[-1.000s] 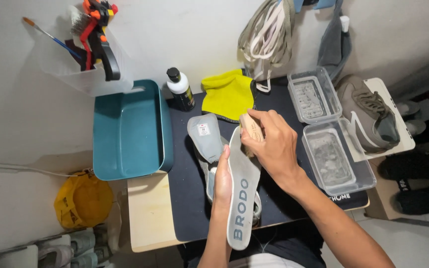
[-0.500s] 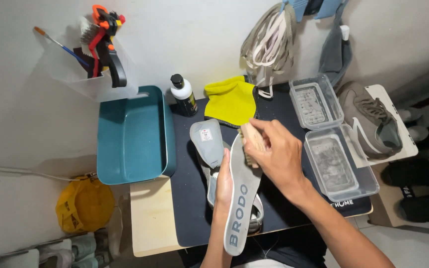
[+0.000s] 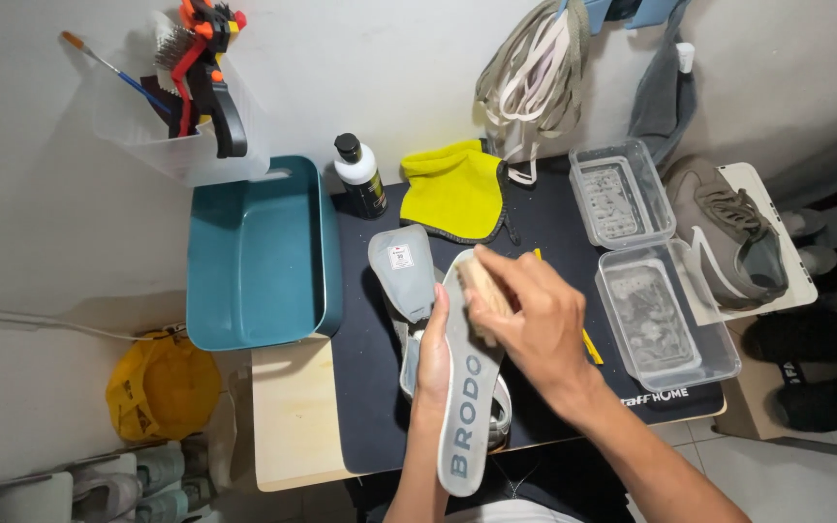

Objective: Brushing a shoe insole with a cleaning brush to remove dirt or apply cleaner.

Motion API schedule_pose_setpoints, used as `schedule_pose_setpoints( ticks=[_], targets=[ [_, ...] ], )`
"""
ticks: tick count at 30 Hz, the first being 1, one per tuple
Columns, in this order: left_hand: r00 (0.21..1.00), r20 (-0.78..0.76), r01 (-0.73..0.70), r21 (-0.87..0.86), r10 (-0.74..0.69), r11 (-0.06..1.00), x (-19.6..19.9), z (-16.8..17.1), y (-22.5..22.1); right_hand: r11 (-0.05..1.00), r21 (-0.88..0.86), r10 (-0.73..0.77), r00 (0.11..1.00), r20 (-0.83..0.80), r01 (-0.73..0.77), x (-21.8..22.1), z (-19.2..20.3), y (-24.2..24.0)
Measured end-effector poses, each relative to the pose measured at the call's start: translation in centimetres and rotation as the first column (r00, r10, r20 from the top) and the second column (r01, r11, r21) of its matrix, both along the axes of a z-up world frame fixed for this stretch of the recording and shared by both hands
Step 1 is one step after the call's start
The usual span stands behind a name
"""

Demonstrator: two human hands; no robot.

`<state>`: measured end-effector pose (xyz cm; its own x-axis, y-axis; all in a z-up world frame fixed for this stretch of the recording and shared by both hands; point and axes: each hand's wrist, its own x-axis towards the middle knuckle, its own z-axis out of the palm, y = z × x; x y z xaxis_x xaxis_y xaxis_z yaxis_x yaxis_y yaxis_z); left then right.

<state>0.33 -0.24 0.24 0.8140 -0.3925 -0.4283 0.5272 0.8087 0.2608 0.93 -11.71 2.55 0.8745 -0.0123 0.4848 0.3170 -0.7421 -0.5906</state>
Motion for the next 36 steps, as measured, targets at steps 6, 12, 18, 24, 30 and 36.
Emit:
schedule_pose_setpoints(
  ticks=[6, 12, 18, 24, 30, 36],
  targets=[
    [0.998, 0.041, 0.057, -0.102, -0.053, 0.993, 0.2, 0.5, 1.1, 0.996, 0.085, 0.048, 0.984, -0.172, -0.034, -2.9, 0.0, 1.1],
    [0.997, -0.064, 0.051, 0.026, -0.049, 0.998, -0.6, -3.4, 0.3, 0.991, 0.053, -0.123, 0.992, -0.002, 0.123, 2.4, 0.1, -2.3],
    [0.986, -0.166, 0.033, 0.072, -0.020, 0.997, 0.3, 0.8, -0.1, 0.990, 0.138, 0.052, 0.986, -0.161, -0.029, -3.5, -1.0, 1.7],
    [1.000, -0.018, -0.002, 0.140, 0.005, 0.990, -0.5, 1.9, 0.5, 0.990, 0.117, -0.088, 0.996, 0.028, 0.084, 2.8, -0.3, -1.5],
    [0.992, 0.114, 0.082, -0.214, -0.058, 0.973, 1.4, -4.8, 0.5, 0.981, -0.017, 0.191, 0.978, -0.087, -0.193, -2.1, -0.2, 1.5],
    [0.996, -0.028, -0.085, 0.026, 0.086, 0.996, 0.0, 1.0, -0.4, 0.992, -0.092, 0.077, 0.995, -0.059, -0.082, -0.4, -1.3, -1.2]
  ],
)
